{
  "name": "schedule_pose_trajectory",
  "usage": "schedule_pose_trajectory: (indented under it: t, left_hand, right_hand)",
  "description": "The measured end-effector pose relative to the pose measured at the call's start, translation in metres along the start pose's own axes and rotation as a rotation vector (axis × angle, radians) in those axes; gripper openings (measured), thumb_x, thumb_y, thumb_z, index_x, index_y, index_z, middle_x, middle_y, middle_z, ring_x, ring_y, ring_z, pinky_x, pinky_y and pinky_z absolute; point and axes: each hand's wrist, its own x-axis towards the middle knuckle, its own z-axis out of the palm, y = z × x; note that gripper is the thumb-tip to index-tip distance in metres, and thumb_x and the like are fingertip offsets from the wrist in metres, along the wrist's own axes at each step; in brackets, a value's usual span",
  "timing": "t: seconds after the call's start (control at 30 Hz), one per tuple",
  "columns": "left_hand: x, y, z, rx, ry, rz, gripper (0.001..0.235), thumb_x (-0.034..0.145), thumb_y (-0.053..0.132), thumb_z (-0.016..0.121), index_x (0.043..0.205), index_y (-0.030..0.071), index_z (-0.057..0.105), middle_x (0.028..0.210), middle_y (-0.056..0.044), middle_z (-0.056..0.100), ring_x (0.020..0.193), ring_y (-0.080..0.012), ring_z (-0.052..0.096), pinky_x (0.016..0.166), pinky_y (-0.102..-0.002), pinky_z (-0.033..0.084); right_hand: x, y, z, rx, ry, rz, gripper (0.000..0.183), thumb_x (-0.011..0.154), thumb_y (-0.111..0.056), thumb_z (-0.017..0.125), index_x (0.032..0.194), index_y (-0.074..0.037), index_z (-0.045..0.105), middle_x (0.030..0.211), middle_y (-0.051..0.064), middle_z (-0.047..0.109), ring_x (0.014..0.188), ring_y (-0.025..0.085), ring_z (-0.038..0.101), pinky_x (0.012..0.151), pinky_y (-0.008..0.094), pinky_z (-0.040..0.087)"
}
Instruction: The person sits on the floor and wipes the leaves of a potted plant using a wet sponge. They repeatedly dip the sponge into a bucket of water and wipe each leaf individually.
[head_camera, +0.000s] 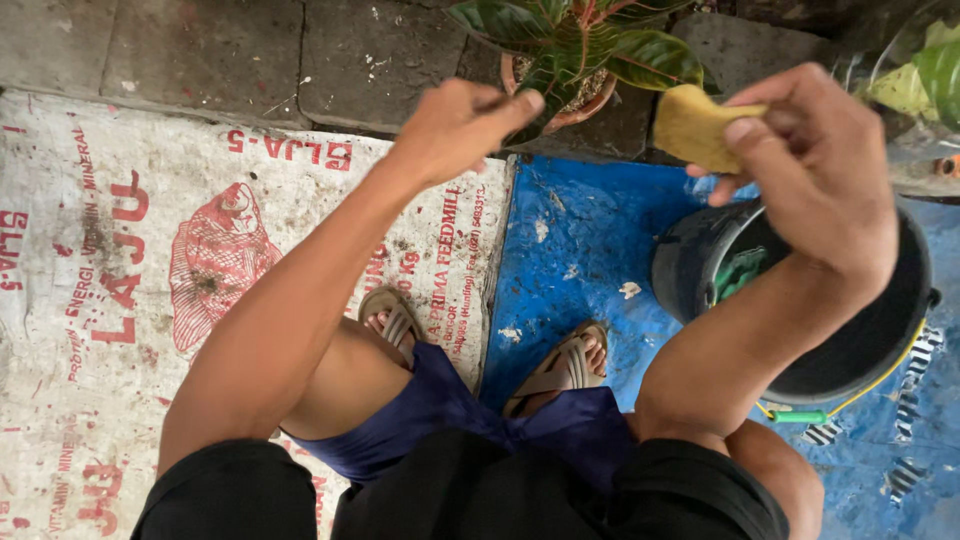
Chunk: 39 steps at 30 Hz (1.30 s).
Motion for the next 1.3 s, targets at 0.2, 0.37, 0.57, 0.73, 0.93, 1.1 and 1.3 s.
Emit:
schedule_pose_trajectory:
  t: [0.2, 0.37, 0.57, 0.73, 0.93, 1.1, 1.3]
  left_hand:
    - [0.037, -0.021, 0.042, -0.837, -0.257, 0.078, 0.056, 0.087, 0.008, 0.067, 0.14, -0.003, 0.052, 0.125, -0.015, 0.063, 0.113, -0.0227, 0.067, 0.095, -0.041, 0.062]
    - [0.048, -0.026, 0.058, -1.272, -0.307, 0.24, 0.071, 0.073, -0.014, 0.056, 0.14, 0.005, 0.048, 0.128, -0.015, 0.061, 0.117, -0.0231, 0.063, 0.108, -0.035, 0.051]
    - [0.046, -0.032, 0.06, -1.437, -0.426, 0.346, 0.047, 0.09, 0.007, 0.062, 0.135, -0.001, 0.052, 0.116, -0.008, 0.059, 0.106, -0.0187, 0.058, 0.1, -0.037, 0.05]
    - [0.042, -0.024, 0.058, -1.596, -0.422, 0.267, 0.074, 0.101, 0.064, 0.056, 0.146, 0.005, 0.055, 0.102, -0.009, 0.061, 0.09, -0.0205, 0.055, 0.079, -0.033, 0.045]
    - [0.034, -0.005, 0.071, -1.577, -0.252, 0.085, 0.1, 0.084, 0.078, 0.046, 0.157, 0.01, 0.039, 0.144, -0.008, 0.055, 0.132, -0.0233, 0.05, 0.111, -0.043, 0.035]
    - [0.034, -0.002, 0.071, -1.719, -0.259, 0.216, 0.1, 0.098, 0.078, 0.043, 0.163, 0.002, 0.034, 0.152, -0.017, 0.047, 0.143, -0.0334, 0.041, 0.126, -0.05, 0.024]
    - [0.03, 0.003, 0.074, -1.628, -0.082, 0.081, 0.095, 0.089, 0.076, 0.041, 0.161, 0.016, 0.027, 0.155, -0.007, 0.043, 0.142, -0.0237, 0.04, 0.121, -0.05, 0.028]
  right_hand:
    - [0.012, 0.017, 0.039, -0.065, -0.034, -0.11, 0.021, 0.11, -0.003, 0.067, 0.129, 0.003, 0.063, 0.101, 0.014, 0.074, 0.086, 0.012, 0.071, 0.072, 0.025, 0.058]
    - [0.029, 0.019, 0.089, -0.311, 0.103, -0.356, 0.019, 0.099, -0.004, 0.077, 0.116, 0.0, 0.069, 0.106, 0.016, 0.076, 0.088, 0.018, 0.074, 0.075, 0.029, 0.057]
    - [0.044, 0.017, 0.115, -0.473, 0.116, -0.261, 0.011, 0.097, -0.006, 0.076, 0.108, -0.003, 0.074, 0.093, 0.015, 0.075, 0.076, 0.03, 0.068, 0.072, 0.041, 0.052]
    - [0.039, 0.016, 0.115, -0.452, 0.041, -0.471, 0.016, 0.093, -0.011, 0.077, 0.107, -0.003, 0.074, 0.1, 0.018, 0.072, 0.091, 0.036, 0.068, 0.079, 0.045, 0.055]
    - [0.059, 0.03, 0.12, -0.609, 0.18, -0.385, 0.01, 0.092, -0.01, 0.079, 0.1, -0.005, 0.076, 0.092, 0.018, 0.072, 0.087, 0.038, 0.067, 0.078, 0.048, 0.053]
    - [0.062, 0.042, 0.119, -0.516, 0.116, -0.334, 0.012, 0.088, -0.013, 0.08, 0.096, -0.006, 0.078, 0.085, 0.017, 0.071, 0.082, 0.037, 0.067, 0.073, 0.046, 0.052]
    - [0.08, 0.051, 0.117, -0.489, 0.28, -0.316, 0.013, 0.09, -0.012, 0.081, 0.101, -0.005, 0.08, 0.088, 0.016, 0.075, 0.077, 0.034, 0.068, 0.073, 0.043, 0.053]
